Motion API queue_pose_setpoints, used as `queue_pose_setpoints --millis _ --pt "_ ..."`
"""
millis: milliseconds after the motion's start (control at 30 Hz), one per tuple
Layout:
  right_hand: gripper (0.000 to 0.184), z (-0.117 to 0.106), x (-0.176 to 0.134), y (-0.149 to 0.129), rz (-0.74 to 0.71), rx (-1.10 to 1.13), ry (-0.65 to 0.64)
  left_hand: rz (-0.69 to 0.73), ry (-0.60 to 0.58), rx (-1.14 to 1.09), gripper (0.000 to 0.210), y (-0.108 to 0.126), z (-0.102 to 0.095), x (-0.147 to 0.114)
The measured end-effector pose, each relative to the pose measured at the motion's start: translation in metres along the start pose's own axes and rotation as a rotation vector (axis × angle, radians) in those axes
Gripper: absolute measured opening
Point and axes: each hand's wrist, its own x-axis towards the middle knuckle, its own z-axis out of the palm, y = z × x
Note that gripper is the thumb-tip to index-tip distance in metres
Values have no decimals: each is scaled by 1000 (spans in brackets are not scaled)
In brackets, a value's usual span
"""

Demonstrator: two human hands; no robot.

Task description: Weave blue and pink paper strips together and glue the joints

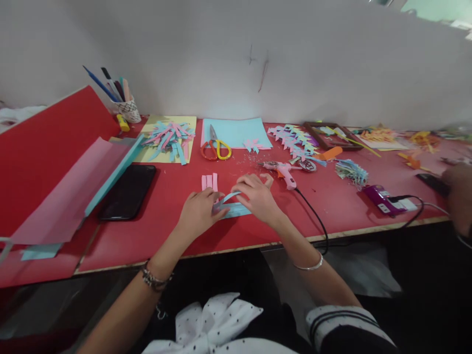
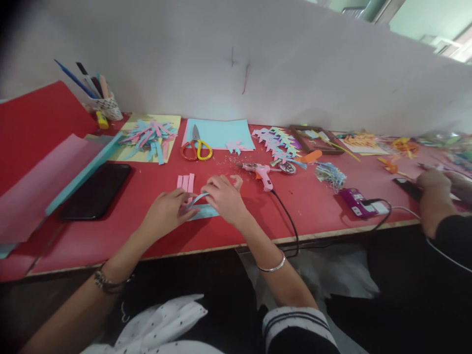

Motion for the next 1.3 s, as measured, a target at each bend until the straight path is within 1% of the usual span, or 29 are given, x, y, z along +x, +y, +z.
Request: queue_pose_setpoints --millis 100,167,233,267,333,400,433,500,600,700,767,867,900,967,1033,1067,1167,1300 --pt "21 -5 3 2 -17 -24 69 -105 -16 -70 27 2 -2 3" --pt "23 -8 -1 12 51 -29 145 -196 -10 -95 28 0 -2 2" --pt "25 -11 -7 27 179 -55 232 -282 -9 -114 29 -2 -1 -2" --pt "25 -13 -11 34 268 -88 267 -319 -11 -119 30 -3 -1 -3" --pt "29 -14 -20 48 495 -195 294 -372 -15 -119 34 -4 0 -6" --pt "37 -14 -26 59 679 -296 247 -397 -12 -120 36 -4 1 -8" --pt "39 -13 -28 64 737 -328 203 -402 -11 -124 37 -4 1 -8" --pt "38 -11 -29 74 787 -338 102 -410 -16 -141 38 -3 1 -8" --pt "30 -7 -24 89 790 -277 -12 -437 -40 -204 39 -4 1 -8" --pt "26 -4 -17 99 784 -253 -38 -432 -42 -261 40 -5 3 -10" --pt "24 -4 -15 100 783 -260 -20 -377 11 -206 39 -5 5 -13" --pt "28 -2 -17 94 795 -258 31 -295 93 -72 39 -5 7 -17" --pt "30 -1 -19 90 789 -238 74 -308 87 -53 39 -4 6 -18" --pt "33 2 -26 83 737 -158 197 -403 23 -67 41 -4 3 -17" --pt "37 6 -34 75 663 -49 314 -517 -43 -139 41 -5 -2 -15" --pt "38 8 -38 71 637 -6 343 -558 -62 -199 41 -6 -4 -14" --pt "43 14 -47 57 615 53 356 -622 -71 -443 40 -10 -6 -13" --pt "52 18 -53 41 592 19 372 -656 -43 -796 38 -14 2 -13"
